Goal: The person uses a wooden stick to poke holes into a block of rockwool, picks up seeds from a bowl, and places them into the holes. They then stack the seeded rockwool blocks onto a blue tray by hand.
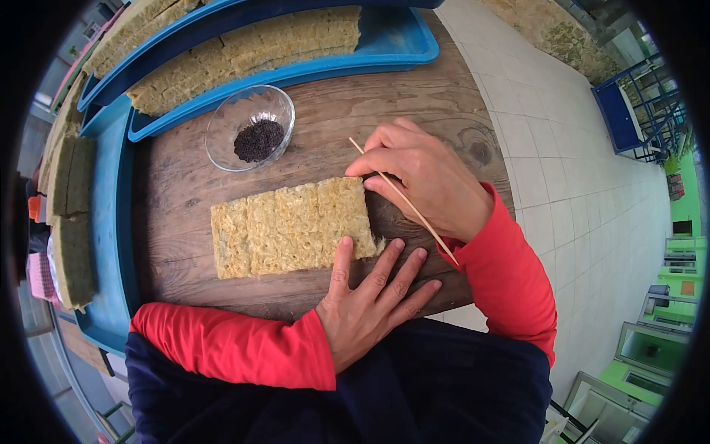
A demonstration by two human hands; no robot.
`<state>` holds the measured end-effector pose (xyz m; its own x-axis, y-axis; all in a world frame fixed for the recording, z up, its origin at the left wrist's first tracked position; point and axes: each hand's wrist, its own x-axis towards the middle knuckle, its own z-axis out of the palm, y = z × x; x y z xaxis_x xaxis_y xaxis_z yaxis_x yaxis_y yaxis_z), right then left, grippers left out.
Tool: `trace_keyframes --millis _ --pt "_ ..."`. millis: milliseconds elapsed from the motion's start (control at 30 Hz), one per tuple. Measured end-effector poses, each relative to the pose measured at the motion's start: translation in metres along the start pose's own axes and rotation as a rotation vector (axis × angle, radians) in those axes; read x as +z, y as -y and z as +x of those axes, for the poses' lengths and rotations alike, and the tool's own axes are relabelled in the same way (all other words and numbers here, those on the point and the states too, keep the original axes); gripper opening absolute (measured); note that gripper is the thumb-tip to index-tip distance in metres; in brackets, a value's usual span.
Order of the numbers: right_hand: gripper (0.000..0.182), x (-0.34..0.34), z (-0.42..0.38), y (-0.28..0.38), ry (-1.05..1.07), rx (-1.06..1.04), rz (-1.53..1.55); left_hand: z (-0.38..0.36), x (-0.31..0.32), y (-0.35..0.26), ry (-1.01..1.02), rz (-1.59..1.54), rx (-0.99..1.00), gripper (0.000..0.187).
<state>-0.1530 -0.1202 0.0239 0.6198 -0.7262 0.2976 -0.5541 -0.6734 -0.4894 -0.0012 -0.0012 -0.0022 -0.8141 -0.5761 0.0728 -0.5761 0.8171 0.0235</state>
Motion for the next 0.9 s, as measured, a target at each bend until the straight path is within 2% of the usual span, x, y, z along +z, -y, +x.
trace_keyframes --millis 400,600,800,867,900 --pt "0.022 0.004 0.001 0.003 -0.039 -0.003 -0.014 -0.001 0.002 0.0 -0.011 -0.015 -0.006 0.059" --pt "0.028 0.005 0.001 0.002 0.031 -0.062 -0.005 0.0 0.0 0.001 -0.001 -0.005 -0.004 0.059" --pt "0.022 -0.003 0.006 0.012 -0.167 0.013 0.056 0.0 0.002 0.0 -0.021 0.004 -0.017 0.057" --pt "0.02 -0.004 0.005 0.022 -0.201 0.203 0.363 0.0 0.002 -0.001 -0.032 0.01 -0.022 0.057" --pt "0.02 -0.004 0.004 0.024 -0.198 0.2 0.364 0.0 0.003 -0.001 -0.038 0.015 -0.023 0.057"
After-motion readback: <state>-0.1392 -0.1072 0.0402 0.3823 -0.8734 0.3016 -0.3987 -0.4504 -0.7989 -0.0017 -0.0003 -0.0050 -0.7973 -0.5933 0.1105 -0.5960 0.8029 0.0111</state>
